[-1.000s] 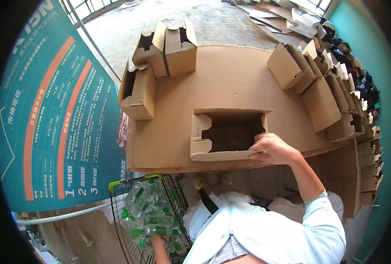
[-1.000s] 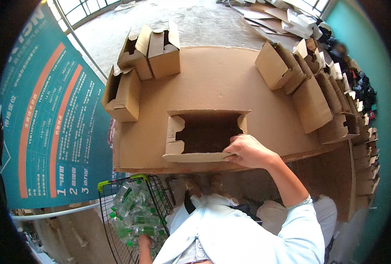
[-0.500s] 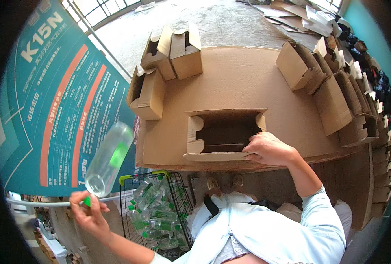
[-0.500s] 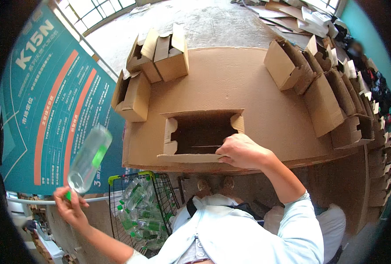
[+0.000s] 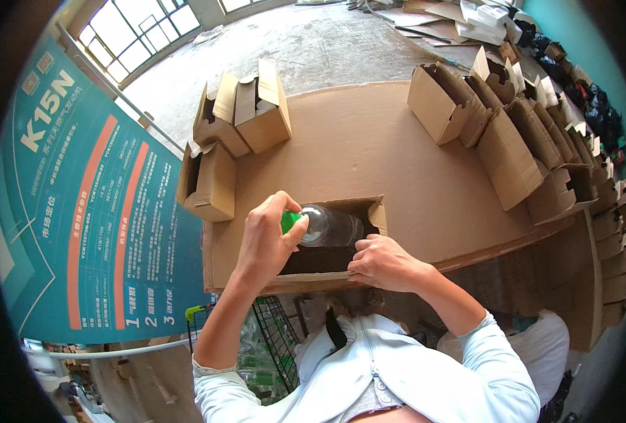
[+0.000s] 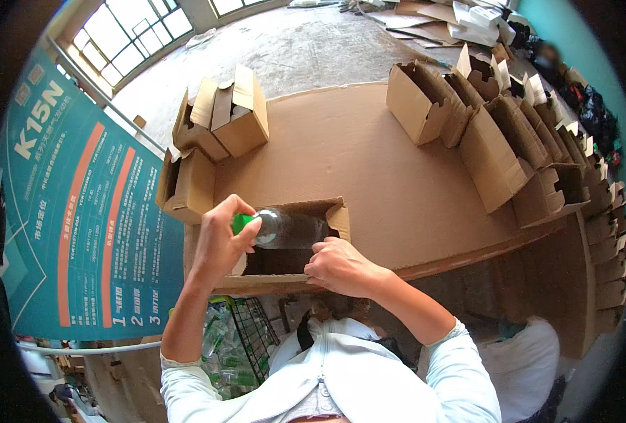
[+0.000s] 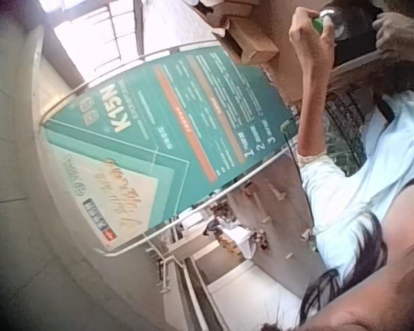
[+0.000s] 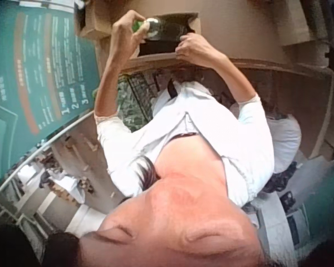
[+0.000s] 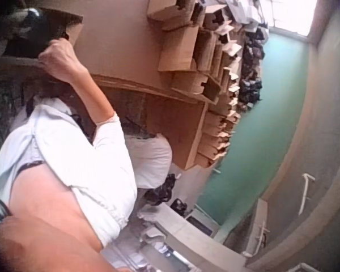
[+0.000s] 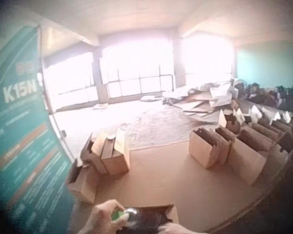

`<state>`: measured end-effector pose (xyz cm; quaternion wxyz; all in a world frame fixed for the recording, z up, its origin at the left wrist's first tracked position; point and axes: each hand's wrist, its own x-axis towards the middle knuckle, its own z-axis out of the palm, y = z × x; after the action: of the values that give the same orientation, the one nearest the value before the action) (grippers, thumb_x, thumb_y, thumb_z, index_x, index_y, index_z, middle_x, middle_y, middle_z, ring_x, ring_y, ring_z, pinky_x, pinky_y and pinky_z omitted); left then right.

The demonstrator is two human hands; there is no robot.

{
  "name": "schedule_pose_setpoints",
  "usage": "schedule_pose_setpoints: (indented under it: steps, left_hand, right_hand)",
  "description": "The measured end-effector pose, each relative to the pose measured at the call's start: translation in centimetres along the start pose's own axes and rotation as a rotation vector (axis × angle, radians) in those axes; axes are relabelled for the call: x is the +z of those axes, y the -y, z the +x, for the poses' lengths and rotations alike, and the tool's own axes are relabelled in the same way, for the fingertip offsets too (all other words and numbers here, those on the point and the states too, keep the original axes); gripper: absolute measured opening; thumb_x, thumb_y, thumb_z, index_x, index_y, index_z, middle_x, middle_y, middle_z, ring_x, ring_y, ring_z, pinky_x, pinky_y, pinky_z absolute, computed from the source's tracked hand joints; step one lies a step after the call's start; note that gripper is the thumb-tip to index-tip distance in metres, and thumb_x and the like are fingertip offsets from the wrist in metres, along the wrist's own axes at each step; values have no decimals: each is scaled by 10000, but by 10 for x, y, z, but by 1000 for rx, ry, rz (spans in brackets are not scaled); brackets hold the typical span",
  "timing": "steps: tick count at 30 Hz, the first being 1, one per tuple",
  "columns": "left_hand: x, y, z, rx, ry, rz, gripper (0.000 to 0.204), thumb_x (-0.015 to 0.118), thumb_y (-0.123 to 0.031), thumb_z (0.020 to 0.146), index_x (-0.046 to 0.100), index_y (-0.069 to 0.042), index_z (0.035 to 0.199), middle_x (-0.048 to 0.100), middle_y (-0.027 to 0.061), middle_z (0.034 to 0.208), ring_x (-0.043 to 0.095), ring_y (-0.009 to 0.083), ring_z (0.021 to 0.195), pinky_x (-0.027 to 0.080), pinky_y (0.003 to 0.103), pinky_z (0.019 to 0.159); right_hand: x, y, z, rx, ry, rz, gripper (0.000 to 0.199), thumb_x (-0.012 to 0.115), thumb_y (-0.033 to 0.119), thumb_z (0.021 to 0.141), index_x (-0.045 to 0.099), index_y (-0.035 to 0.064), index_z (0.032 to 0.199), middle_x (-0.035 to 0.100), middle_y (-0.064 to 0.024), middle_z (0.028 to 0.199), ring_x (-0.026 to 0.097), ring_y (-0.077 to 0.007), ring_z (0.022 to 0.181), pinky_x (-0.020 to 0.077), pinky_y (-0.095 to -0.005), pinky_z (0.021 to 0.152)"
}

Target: The person places green-capped bottles into cardboard boxes and closes the box flaps.

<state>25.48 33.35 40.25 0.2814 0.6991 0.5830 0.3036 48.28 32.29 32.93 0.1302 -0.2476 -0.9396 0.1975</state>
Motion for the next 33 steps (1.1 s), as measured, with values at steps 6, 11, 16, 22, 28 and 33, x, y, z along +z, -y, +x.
schedule_pose_setpoints:
  steps: [6,11,16,22,28,33]
  left_hand:
    - [47,76,7,282,249,551,175,628,-99,867,619,34,980,678,217,863,694,316,767,560,417,665]
    - [49,66,18,-24,641,752,225,613,-53,804,690,-2,1010,670,243,951,638,394,952,521,443,843]
    - [1,58,-8,297,395,-2,286,566,-71,897,655,18,1153,667,231,1116,661,377,998,532,404,880]
    - [-75,137,-117,-184,-505,-350,262,550,-165,975,661,-6,1151,682,127,1123,655,187,1041,530,313,879]
    - [9,501,-378,-1122,-318,247,442,768,-184,757,645,-37,1156,678,150,1080,638,312,1002,500,416,852]
    - [82,447,-324,-1274,-66,702,778,850,-232,640,501,-94,1322,509,155,1371,449,366,1280,431,486,998]
  right_hand:
    - [4,-6,0,-14,-26,-77,206,695,258,867,687,103,731,666,-9,709,546,-184,723,429,-338,694]
    - [3,-3,3,-31,-40,-61,184,688,201,846,656,113,688,639,-5,672,544,-175,712,422,-325,719]
    - [3,-7,3,-15,-58,-88,134,736,254,835,721,128,789,678,5,726,536,-158,695,431,-324,654]
    - [4,-5,0,38,-56,-86,117,739,256,835,755,140,841,696,7,757,536,-154,705,427,-314,662]
    - [-7,10,14,86,116,-121,133,734,251,839,757,122,862,704,-8,776,535,-168,736,408,-320,718]
    - [-16,18,19,234,238,-48,236,726,292,846,751,89,962,712,-40,813,575,-183,800,395,-350,760]
